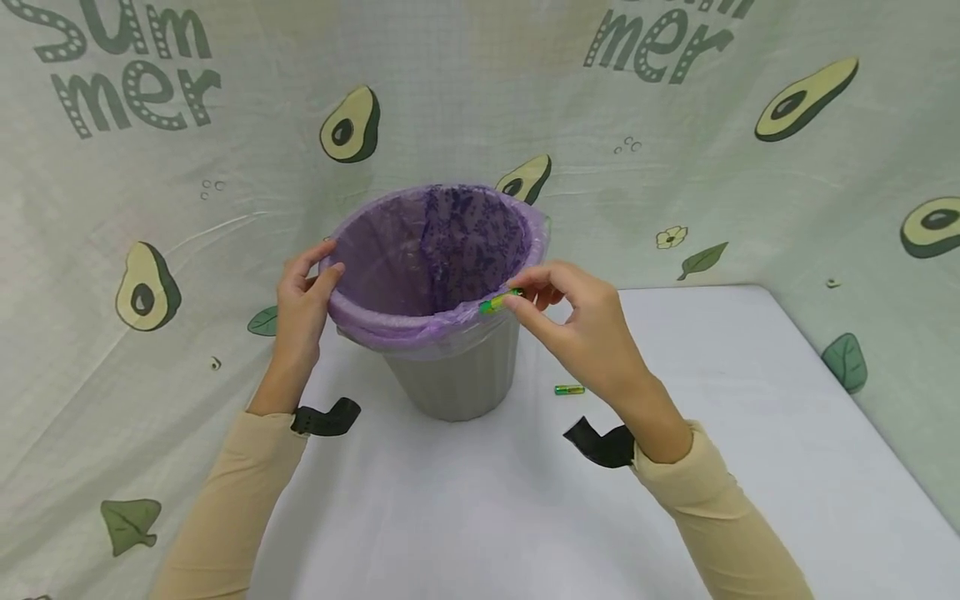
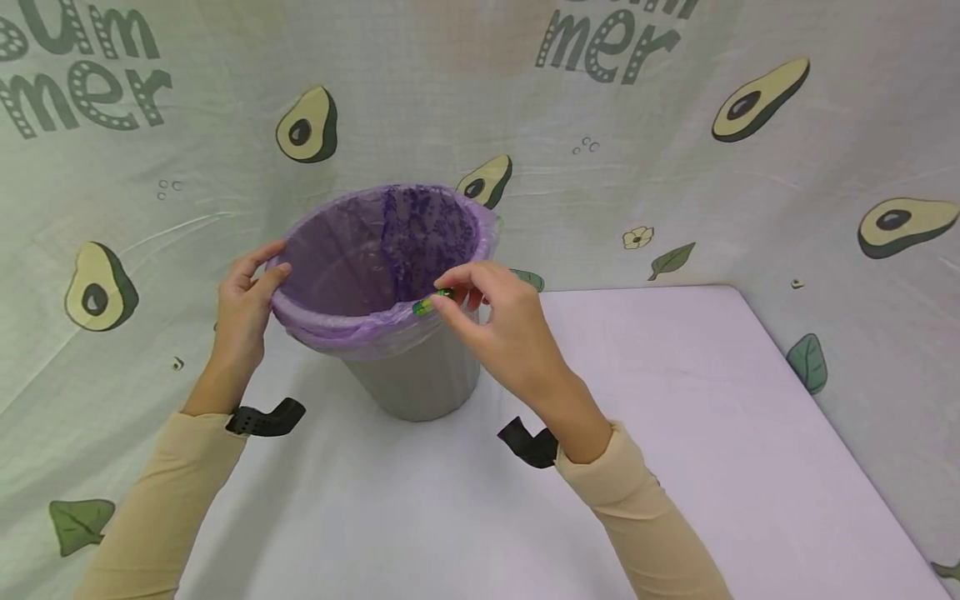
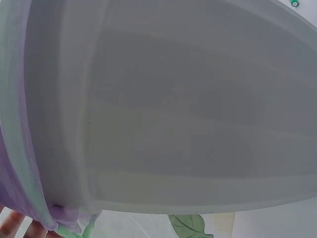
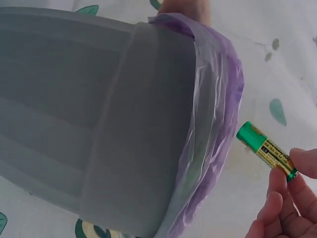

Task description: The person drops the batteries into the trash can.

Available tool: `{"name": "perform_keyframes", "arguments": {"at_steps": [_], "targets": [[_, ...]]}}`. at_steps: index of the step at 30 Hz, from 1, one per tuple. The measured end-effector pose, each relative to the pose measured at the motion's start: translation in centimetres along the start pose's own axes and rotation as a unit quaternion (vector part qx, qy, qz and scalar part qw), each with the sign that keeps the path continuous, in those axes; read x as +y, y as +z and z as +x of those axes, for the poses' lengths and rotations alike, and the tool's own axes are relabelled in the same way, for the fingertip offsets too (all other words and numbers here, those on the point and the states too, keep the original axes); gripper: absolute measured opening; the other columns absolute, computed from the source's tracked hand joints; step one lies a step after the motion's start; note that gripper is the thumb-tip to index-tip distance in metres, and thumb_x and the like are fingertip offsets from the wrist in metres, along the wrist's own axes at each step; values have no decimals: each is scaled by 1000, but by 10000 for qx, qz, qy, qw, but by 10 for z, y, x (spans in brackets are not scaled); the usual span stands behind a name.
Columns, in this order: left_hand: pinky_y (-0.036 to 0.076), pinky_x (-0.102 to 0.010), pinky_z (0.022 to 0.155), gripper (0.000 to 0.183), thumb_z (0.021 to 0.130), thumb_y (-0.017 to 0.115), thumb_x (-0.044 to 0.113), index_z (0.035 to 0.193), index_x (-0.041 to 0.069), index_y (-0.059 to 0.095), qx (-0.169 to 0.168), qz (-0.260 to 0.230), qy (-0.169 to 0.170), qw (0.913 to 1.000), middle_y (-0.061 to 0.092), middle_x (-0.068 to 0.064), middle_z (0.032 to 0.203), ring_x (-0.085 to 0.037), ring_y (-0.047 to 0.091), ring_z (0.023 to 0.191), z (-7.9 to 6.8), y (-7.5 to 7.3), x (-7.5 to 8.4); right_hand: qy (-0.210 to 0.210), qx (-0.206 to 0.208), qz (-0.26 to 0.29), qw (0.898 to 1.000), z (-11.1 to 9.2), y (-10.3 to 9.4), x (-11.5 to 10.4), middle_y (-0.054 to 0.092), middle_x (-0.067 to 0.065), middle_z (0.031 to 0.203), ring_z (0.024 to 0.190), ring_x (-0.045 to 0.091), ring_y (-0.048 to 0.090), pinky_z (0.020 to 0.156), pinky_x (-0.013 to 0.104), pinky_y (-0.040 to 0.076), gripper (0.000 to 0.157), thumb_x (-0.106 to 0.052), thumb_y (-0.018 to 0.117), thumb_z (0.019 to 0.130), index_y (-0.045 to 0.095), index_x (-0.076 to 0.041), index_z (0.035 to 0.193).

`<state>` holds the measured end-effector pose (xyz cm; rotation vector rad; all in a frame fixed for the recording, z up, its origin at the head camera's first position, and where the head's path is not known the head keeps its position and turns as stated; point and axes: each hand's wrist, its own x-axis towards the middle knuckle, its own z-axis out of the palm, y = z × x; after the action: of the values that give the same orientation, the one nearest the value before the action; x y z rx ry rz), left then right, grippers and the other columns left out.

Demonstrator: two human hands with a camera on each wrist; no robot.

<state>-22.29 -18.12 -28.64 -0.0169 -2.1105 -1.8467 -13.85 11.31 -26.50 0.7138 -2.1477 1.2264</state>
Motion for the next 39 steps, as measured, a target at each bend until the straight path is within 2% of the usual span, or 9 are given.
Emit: {"name": "perform_keyframes", "arguments": {"at_steps": [4,15,21,25,31,39], "targets": [[44,-15,75,41,91,57,17,131,10,54,-6,49,1,10000,39,2,136,-6,50,96,0,0,-1,-255,-58,-92,9996,4,12,-6,61,3,83,77,10,51,71,23,43,12,-9,68,84,67,-5,95],[43,-15,77,40,92,56,18,131,10,53,-27,72,51,10000,38,2,137,-5,49,96,0,0,-1,-511,-399,-120,9978,16,41,-9,63,2,87,82,15,51,73,26,44,14,-11,68,84,65,-5,96],[43,-15,77,40,92,56,17,131,10,54,-4,40,74,10000,39,2,136,-6,50,96,0,-1,-2,-597,-529,-373,9961,17,53,-7,66,0,86,83,16,50,77,30,37,16,-13,67,85,69,-6,100],[42,-16,78,40,91,57,18,131,11,54,9,54,95,9999,40,2,135,-6,50,97,0,-1,-2,-683,-466,-489,9954,17,56,-5,68,-1,85,82,15,50,75,32,34,14,-13,65,87,71,-8,99],[43,-16,77,39,91,57,17,130,11,55,38,23,91,9999,41,3,134,-6,51,96,0,0,-2,-785,-296,-385,9957,16,55,-2,69,1,84,82,15,51,74,31,36,11,-10,64,87,72,-7,93],[42,-16,79,39,92,57,17,130,10,55,47,88,118,9999,41,2,135,-5,50,96,0,0,-2,-815,-96,-102,9966,14,47,0,69,4,89,85,17,53,83,32,42,11,-6,63,87,71,-4,94]]}}
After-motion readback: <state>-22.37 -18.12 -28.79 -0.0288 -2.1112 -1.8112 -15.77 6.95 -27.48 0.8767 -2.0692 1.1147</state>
